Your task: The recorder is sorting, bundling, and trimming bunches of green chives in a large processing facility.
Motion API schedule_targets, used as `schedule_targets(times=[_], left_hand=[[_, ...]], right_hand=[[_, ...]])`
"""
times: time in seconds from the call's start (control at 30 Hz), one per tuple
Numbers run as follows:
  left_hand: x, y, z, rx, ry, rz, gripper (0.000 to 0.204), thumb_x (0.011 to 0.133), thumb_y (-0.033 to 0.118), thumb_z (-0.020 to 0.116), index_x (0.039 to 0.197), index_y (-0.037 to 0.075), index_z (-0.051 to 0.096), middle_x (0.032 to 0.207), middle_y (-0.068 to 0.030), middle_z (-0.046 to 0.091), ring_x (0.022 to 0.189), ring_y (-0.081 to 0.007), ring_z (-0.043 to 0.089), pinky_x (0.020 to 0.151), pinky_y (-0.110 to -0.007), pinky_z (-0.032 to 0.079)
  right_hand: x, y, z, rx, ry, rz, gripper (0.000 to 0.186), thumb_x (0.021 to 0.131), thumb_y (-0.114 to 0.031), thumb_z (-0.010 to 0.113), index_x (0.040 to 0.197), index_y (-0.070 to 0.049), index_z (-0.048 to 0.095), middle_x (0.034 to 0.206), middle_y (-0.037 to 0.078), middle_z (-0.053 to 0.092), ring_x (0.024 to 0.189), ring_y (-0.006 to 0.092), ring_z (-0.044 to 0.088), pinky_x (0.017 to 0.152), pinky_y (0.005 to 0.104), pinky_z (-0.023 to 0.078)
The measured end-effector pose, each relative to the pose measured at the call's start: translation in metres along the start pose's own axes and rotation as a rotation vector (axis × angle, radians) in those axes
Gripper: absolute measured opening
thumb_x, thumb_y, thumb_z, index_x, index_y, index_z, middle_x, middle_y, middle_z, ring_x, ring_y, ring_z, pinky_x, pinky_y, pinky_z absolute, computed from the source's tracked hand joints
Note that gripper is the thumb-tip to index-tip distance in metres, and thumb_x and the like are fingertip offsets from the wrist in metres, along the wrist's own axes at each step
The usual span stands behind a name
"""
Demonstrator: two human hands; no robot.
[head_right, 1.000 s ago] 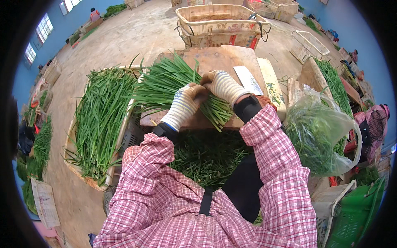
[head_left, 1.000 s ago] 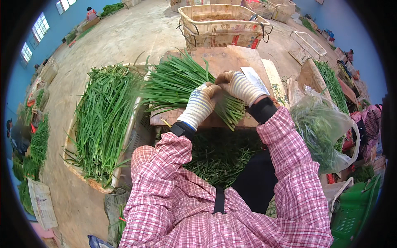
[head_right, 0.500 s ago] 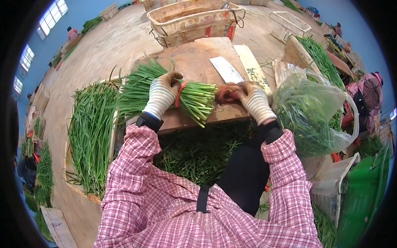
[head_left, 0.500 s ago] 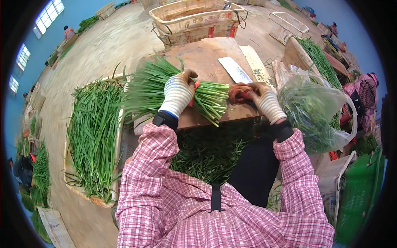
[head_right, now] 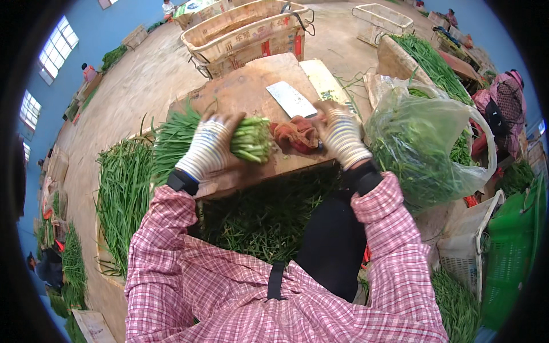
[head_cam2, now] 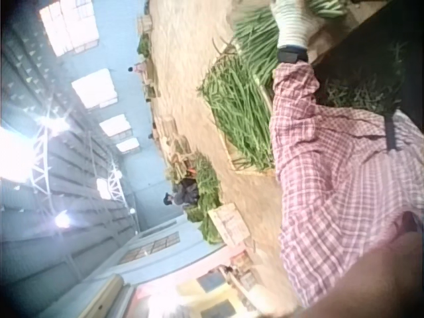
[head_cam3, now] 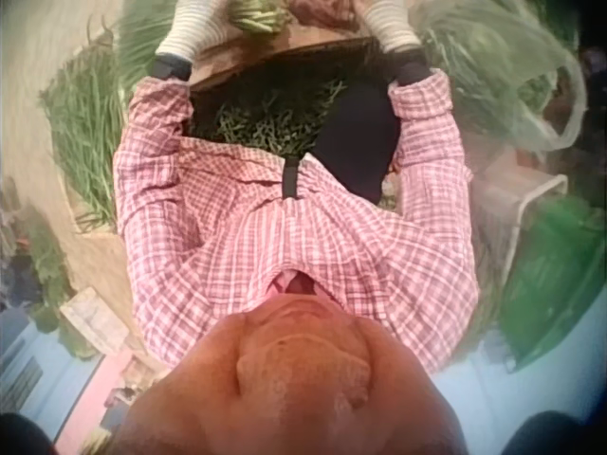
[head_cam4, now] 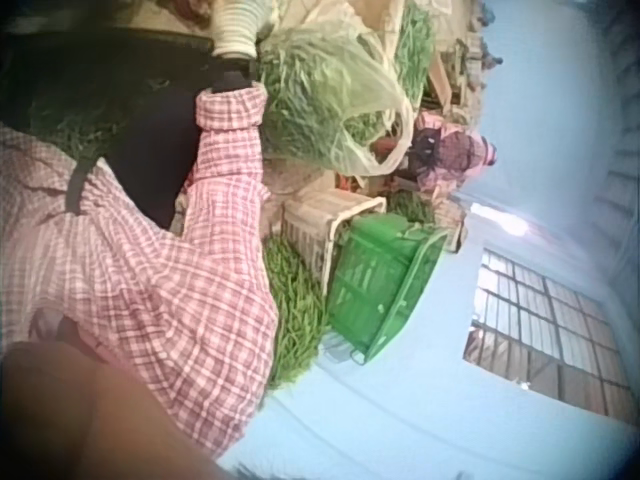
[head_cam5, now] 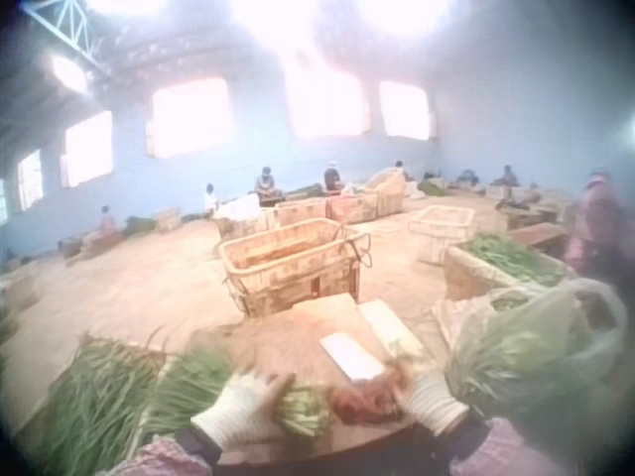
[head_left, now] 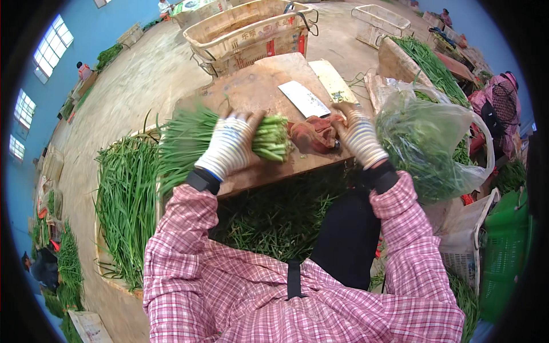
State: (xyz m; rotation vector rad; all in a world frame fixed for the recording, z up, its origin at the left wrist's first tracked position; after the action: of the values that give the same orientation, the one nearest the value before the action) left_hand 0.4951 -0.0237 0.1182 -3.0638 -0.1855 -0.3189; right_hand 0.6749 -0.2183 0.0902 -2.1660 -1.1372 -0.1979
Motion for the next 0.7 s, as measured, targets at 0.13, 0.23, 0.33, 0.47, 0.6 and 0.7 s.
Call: schedule_targets(times=[0.13, 0.23, 0.33, 0.47, 0.6, 0.7], left_hand=[[0.012, -0.032, -0.016, -0.008, 0.100, -0.080, 0.085, 0.059, 0.041, 0.086, 0.129, 0.005, 0.055, 0.117, -0.0197, 0.061, 0.117, -0.0391, 0.054, 0.104, -0.050, 0.039], [0.026, -0.041, -0.014, -0.066, -0.036, -0.202, 0.084, 0.058, 0.041, 0.087, 0.128, 0.006, 0.056, 0.120, -0.0200, 0.062, 0.119, -0.0387, 0.054, 0.104, -0.051, 0.039], [0.027, -0.051, 0.006, 0.036, -0.160, -0.259, 0.094, 0.054, 0.046, 0.089, 0.131, 0.005, 0.054, 0.117, -0.0217, 0.064, 0.118, -0.0371, 0.057, 0.105, -0.047, 0.039], [0.023, -0.062, 0.023, 0.052, -0.235, -0.294, 0.107, 0.050, 0.052, 0.090, 0.136, 0.002, 0.049, 0.116, -0.0237, 0.065, 0.113, -0.0372, 0.061, 0.099, -0.042, 0.046], [0.031, -0.057, 0.035, -0.270, -0.179, -0.321, 0.097, 0.053, 0.049, 0.089, 0.130, 0.003, 0.053, 0.109, -0.0216, 0.068, 0.104, -0.0342, 0.066, 0.089, -0.040, 0.052], [0.027, -0.062, 0.039, -0.261, -0.164, -0.358, 0.092, 0.054, 0.052, 0.087, 0.127, 0.004, 0.056, 0.107, -0.0203, 0.069, 0.102, -0.0347, 0.067, 0.087, -0.040, 0.053]], right_hand=[[-0.002, 0.003, 0.018, -0.042, -0.123, -0.160, 0.035, 0.081, -0.012, 0.070, 0.116, -0.010, 0.067, 0.101, 0.016, 0.066, 0.097, 0.0363, 0.064, 0.083, 0.0435, 0.052], [0.009, 0.017, 0.051, -0.071, -0.199, -0.090, 0.022, 0.086, -0.012, 0.064, 0.106, -0.013, 0.071, 0.100, 0.019, 0.065, 0.093, 0.0389, 0.064, 0.079, 0.0414, 0.053], [0.005, -0.025, 0.063, 0.258, -0.432, -0.098, 0.021, 0.087, -0.015, 0.063, 0.106, -0.010, 0.071, 0.102, 0.022, 0.068, 0.095, 0.0371, 0.066, 0.081, 0.0396, 0.053], [0.011, -0.027, 0.030, 0.005, -0.205, -0.030, 0.027, 0.089, -0.010, 0.061, 0.114, -0.001, 0.066, 0.100, 0.021, 0.070, 0.095, 0.0354, 0.068, 0.084, 0.0406, 0.054], [0.005, 0.021, 0.039, -0.249, -0.352, 0.030, 0.039, 0.086, -0.017, 0.065, 0.121, -0.001, 0.062, 0.102, 0.027, 0.067, 0.101, 0.0425, 0.064, 0.088, 0.0437, 0.051], [0.010, 0.011, 0.052, -0.073, -0.336, 0.047, 0.048, 0.083, -0.016, 0.066, 0.127, 0.001, 0.056, 0.103, 0.032, 0.064, 0.102, 0.0442, 0.062, 0.088, 0.0448, 0.051]])
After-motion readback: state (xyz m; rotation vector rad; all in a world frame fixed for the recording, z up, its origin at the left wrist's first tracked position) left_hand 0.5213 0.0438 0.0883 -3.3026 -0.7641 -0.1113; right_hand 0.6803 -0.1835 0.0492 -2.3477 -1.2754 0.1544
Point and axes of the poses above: each hand's wrist, its own x-axis towards the middle knuckle, its own z-axis out of the palm, y = z × x, the point moved 6 cm from there along x, towards the middle knuckle
